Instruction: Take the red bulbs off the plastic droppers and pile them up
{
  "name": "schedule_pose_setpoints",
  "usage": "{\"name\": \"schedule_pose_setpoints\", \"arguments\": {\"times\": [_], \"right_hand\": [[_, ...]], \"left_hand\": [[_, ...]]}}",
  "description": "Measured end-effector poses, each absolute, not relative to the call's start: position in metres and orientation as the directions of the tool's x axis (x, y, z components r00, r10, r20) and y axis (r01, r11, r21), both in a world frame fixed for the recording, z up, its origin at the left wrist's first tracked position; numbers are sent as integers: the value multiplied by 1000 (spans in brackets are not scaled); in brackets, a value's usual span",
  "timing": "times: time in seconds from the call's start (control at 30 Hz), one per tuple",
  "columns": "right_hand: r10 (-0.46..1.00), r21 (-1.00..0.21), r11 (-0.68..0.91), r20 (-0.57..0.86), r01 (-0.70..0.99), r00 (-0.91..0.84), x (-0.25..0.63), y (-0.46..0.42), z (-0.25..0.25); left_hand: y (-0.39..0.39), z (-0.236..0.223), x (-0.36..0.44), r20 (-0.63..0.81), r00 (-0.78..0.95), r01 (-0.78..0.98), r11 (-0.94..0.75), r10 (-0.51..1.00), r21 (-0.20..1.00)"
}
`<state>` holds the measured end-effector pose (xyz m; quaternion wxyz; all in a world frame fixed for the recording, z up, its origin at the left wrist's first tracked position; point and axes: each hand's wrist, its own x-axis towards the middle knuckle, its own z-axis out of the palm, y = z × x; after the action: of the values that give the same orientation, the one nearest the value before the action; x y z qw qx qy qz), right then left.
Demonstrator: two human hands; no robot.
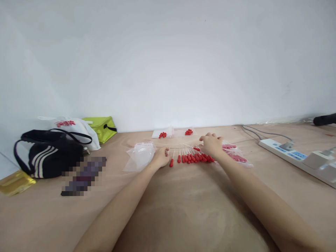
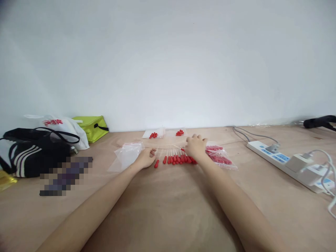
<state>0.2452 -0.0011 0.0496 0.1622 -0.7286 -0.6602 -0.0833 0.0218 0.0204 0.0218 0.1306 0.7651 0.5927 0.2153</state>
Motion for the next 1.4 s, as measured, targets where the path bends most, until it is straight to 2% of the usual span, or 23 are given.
{"name": "schedule_pose_setpoints", "arguments": {"times": [0.03,0.13,0.23,0.4,0.5,0.67,0.77,0.83,0.9,0.93,1.0,1.07,1.13,1.2,1.3,1.33,1.4], "right_hand": [[957,-122,-134,241,983,160,261,3,53],[966,-118,-180,164,977,198,302,10,59],[978,-114,-159,121,981,172,329,7,58],[984,-117,-146,88,982,156,347,-3,52],[982,-126,-147,101,981,160,350,-5,52],[950,-188,-204,201,961,241,346,-4,60],[839,-378,-224,394,898,375,337,-10,69],[736,-503,-175,504,846,452,329,-14,77],[696,-626,-65,529,777,485,318,-18,84],[715,-710,15,500,704,488,312,-20,86],[821,-877,147,366,458,438,295,-23,82],[940,-969,121,182,214,288,273,-29,69],[970,-980,94,130,177,203,248,-39,47],[999,-999,27,28,46,33,226,-51,23],[999,-999,-26,-28,38,-39,205,-69,-2],[996,-997,-47,-51,60,-72,203,-73,-4],[986,-971,-31,-69,237,-154,206,-76,1]], "left_hand": [[21,21,25,160,197,841,-250,967,479],[18,19,33,132,206,804,-245,970,542],[6,21,33,115,267,757,-282,957,589],[-10,25,14,66,499,646,-422,864,637],[-9,20,10,81,467,628,-395,881,671],[-1,9,21,140,406,632,-388,903,670],[-2,6,25,157,413,623,-404,897,669],[-5,5,24,166,413,615,-408,896,675],[-11,7,20,209,404,635,-437,891,637],[-14,8,18,250,395,664,-463,884,587],[-20,11,11,351,364,756,-494,863,430],[-25,13,2,420,321,852,-452,849,263],[-27,14,-9,426,269,921,-360,864,148],[-25,15,-19,346,209,962,-255,915,94],[-19,17,-35,112,125,987,-135,986,87],[-17,17,-40,51,115,989,-119,992,86],[-15,19,-51,-4,126,989,-125,992,82]]}}
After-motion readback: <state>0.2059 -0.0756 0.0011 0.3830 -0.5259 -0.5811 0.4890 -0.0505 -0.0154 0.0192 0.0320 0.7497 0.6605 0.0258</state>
